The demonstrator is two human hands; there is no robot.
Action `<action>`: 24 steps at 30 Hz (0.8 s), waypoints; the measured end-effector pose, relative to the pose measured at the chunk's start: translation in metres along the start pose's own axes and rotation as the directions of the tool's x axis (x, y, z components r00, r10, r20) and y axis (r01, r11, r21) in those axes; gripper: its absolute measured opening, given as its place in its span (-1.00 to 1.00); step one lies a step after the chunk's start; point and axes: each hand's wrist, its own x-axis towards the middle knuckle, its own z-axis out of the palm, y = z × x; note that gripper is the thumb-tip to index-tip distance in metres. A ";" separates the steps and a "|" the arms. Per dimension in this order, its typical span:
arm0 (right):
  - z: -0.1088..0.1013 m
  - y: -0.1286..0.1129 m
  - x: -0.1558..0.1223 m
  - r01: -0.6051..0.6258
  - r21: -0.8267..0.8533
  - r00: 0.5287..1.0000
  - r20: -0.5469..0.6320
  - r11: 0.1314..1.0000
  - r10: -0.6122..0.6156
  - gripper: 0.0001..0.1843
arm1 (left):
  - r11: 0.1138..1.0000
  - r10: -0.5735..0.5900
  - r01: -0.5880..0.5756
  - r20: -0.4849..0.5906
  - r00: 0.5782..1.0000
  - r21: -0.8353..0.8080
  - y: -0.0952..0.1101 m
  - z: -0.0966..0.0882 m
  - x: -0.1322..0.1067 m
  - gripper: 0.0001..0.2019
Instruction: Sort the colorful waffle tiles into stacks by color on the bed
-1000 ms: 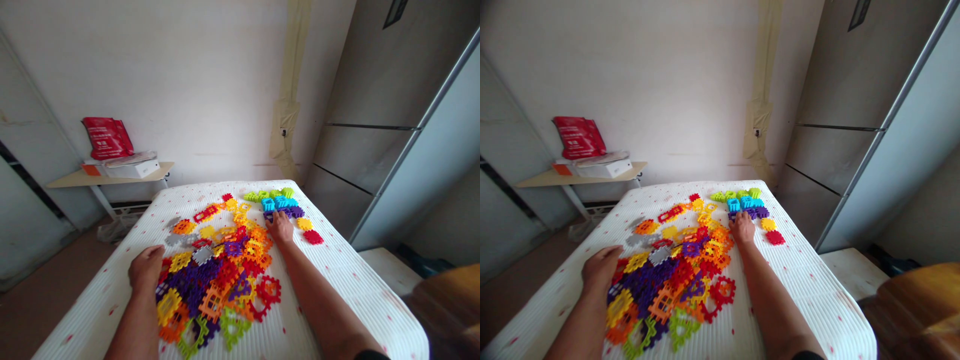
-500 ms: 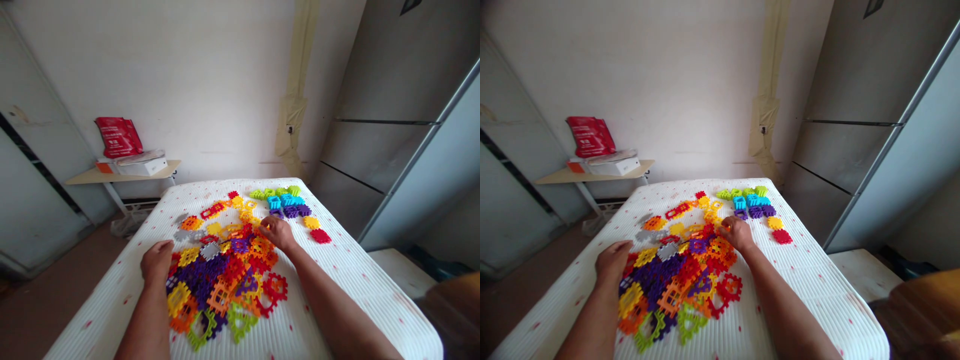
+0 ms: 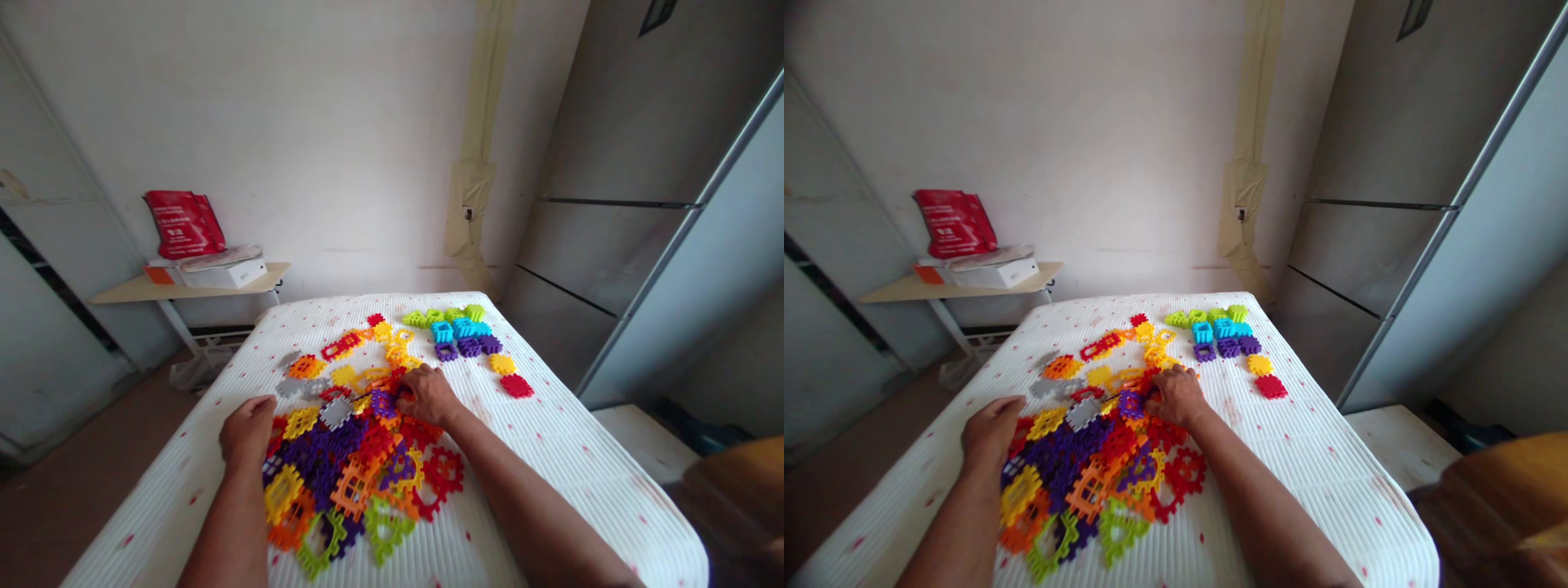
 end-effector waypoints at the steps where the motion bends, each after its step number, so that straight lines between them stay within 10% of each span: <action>1: 0.001 -0.001 0.000 0.000 -0.001 1.000 -0.007 1.000 0.000 -0.73 | 1.000 -0.019 0.019 0.012 1.000 -0.008 0.001 -0.001 0.000 -0.67; 8: 0.002 0.004 0.001 -0.006 0.251 0.978 -0.199 0.968 0.057 -0.62 | 0.994 -0.099 0.102 0.060 0.993 -0.038 0.005 -0.003 -0.001 -0.67; 17: 0.010 0.043 0.010 0.000 0.704 0.908 -0.298 0.711 0.295 -0.74 | 0.990 -0.123 0.127 0.068 0.990 -0.059 0.003 -0.002 0.000 -0.68; 24: 0.026 0.062 0.010 -0.032 0.502 0.922 -0.318 0.864 0.219 -0.74 | 0.991 -0.111 0.115 0.069 0.991 -0.062 0.004 -0.002 -0.001 -0.69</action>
